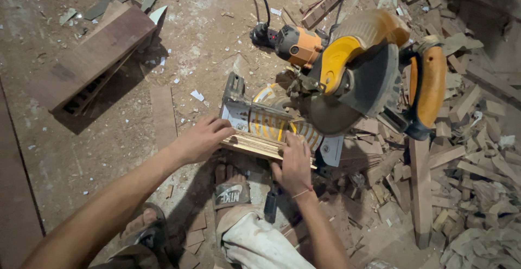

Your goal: The person cuts wood strips using a miter saw on the floor, handling small pieces of wood and positioning them against the saw fence.

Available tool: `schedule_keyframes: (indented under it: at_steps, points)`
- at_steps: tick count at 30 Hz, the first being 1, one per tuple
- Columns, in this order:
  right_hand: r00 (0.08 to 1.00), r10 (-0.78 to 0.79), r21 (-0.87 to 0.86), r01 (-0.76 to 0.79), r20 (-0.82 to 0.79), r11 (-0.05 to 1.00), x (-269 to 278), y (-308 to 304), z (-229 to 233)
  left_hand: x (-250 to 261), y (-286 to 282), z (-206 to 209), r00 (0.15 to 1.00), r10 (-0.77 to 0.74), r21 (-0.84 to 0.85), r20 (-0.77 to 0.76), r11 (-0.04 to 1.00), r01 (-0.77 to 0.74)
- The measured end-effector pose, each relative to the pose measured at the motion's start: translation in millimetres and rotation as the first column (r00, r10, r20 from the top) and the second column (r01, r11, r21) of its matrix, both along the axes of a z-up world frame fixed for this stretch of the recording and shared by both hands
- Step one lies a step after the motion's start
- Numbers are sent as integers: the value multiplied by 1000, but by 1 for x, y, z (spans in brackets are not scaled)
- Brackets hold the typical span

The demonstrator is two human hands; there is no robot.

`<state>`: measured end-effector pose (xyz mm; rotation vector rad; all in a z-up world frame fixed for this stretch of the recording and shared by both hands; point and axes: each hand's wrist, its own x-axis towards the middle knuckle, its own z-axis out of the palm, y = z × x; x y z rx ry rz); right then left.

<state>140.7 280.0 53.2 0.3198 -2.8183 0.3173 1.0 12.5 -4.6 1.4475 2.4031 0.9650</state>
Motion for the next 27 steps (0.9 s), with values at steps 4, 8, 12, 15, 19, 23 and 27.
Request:
schedule_keyframes:
  at_steps: [4,8,12,15,19,23,27]
  points:
    - [983,3,-118,19,183,993,-4,9,-9,3,2,4,998,19,-33,-54,999,-20]
    - [994,29,-120,-17,101,993,3,9,-14,8,2,10,997,12,-77,-71,997,-18]
    - [993,22,-58,-15,115,998,0,5,-10,5,1,14,994,47,-19,-94,999,-49]
    - [993,-10,-8,11,115,1000,-9,5,-11,-5,0,13,993,80,5,-85,997,-80]
    - [990,-5,-14,7,141,1000,-26,8,-15,-17,2,4,990,140,45,17,989,-140]
    - [984,-18,3,18,179,1000,-40,13,-22,-21,-4,-23,973,225,189,56,954,-231]
    - [977,-27,-3,28,214,1000,-34,15,-30,-11,-22,-64,812,456,212,364,809,-549]
